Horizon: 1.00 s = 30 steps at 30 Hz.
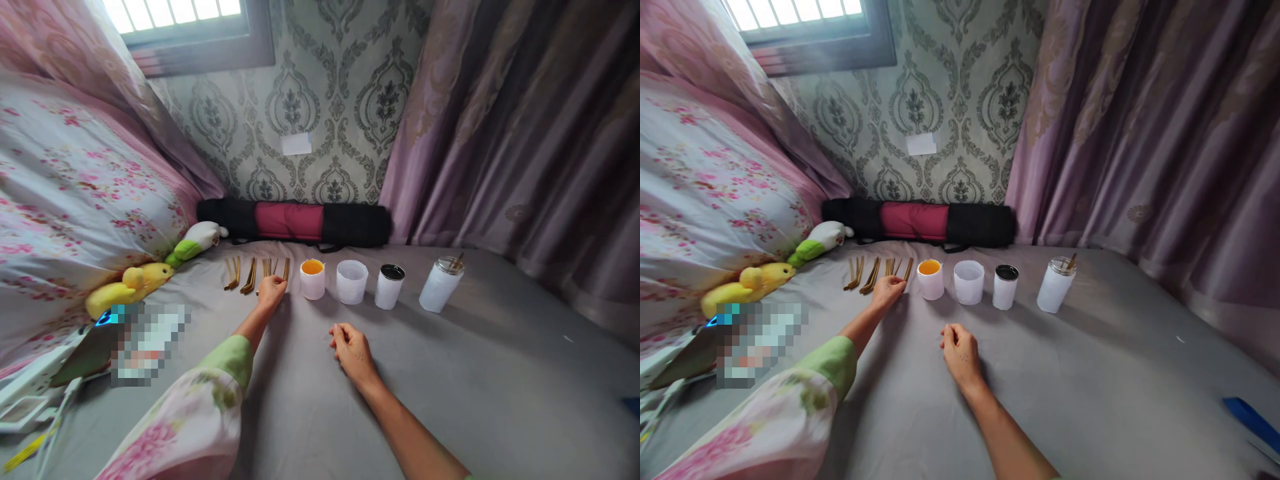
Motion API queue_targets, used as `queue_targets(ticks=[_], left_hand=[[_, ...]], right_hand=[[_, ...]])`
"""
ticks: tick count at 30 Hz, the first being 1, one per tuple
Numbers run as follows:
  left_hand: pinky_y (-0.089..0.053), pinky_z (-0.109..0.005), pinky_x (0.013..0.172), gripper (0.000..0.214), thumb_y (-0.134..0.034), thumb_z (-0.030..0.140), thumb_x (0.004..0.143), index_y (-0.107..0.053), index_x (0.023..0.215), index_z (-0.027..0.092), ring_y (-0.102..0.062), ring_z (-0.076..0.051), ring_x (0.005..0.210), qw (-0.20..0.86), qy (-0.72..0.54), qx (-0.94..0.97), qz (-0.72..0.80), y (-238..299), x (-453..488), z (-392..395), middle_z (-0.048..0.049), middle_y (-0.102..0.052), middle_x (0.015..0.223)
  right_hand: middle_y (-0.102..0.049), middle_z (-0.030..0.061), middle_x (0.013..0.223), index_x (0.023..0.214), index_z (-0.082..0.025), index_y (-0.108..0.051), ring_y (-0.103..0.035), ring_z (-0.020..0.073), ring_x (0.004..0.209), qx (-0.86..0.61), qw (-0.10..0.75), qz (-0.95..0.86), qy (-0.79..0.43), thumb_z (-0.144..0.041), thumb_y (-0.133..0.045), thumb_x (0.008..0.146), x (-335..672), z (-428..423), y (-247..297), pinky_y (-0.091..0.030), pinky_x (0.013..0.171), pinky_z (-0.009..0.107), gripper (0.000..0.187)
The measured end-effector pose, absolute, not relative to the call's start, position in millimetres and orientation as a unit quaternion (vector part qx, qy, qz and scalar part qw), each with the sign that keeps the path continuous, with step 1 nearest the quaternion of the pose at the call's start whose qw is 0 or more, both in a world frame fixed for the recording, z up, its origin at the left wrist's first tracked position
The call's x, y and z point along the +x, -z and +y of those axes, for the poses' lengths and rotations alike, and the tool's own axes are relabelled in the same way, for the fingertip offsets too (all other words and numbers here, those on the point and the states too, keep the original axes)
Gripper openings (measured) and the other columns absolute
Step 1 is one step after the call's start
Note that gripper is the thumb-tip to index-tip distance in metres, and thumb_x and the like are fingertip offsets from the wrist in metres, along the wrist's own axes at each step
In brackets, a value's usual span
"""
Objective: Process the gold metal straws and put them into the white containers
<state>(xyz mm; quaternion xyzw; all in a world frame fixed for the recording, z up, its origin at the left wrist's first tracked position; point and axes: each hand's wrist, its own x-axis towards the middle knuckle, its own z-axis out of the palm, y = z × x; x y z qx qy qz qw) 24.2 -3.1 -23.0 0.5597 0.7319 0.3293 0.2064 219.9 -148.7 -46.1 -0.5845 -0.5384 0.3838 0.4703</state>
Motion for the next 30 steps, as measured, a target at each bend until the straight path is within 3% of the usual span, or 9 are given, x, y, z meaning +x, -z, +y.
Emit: queue_targets(ticks=[7, 19, 30], left_hand=[[-0.045, -0.021, 0.046, 0.019, -0.05, 0.023, 0.069, -0.058, 0.079, 0.01, -0.06, -0.013, 0.055, 0.328, -0.402, 0.507, 0.688, 30, 32, -14, -0.0087, -0.064, 0.071], [-0.046, -0.019, 0.046, 0.004, -0.053, 0.012, 0.07, -0.052, 0.073, 0.009, -0.056, -0.009, 0.049, 0.509, -0.521, 0.372, 0.576, 31, 39, -30, -0.006, -0.059, 0.062], [-0.046, -0.016, 0.048, 0.009, -0.054, 0.003, 0.069, -0.058, 0.076, 0.007, -0.056, -0.007, 0.052, 0.607, -0.551, 0.285, 0.497, 32, 44, -45, -0.0064, -0.061, 0.066]], right_hand=[[-0.055, 0.0015, 0.057, 0.076, -0.015, -0.058, -0.044, 0.0077, 0.04, -0.582, 0.473, -0.536, -0.388, -0.047, -0.037, 0.079, 220, -149, 46, -0.03, 0.037, 0.019, 0.039], [-0.055, 0.0007, 0.056, 0.076, -0.015, -0.057, -0.044, 0.0077, 0.04, -0.584, 0.467, -0.545, -0.38, -0.046, -0.036, 0.08, 220, -149, 45, -0.031, 0.038, 0.019, 0.038], [-0.055, 0.0012, 0.057, 0.076, -0.015, -0.057, -0.044, 0.0076, 0.04, -0.585, 0.463, -0.548, -0.378, -0.045, -0.036, 0.081, 220, -148, 46, -0.03, 0.037, 0.019, 0.037]])
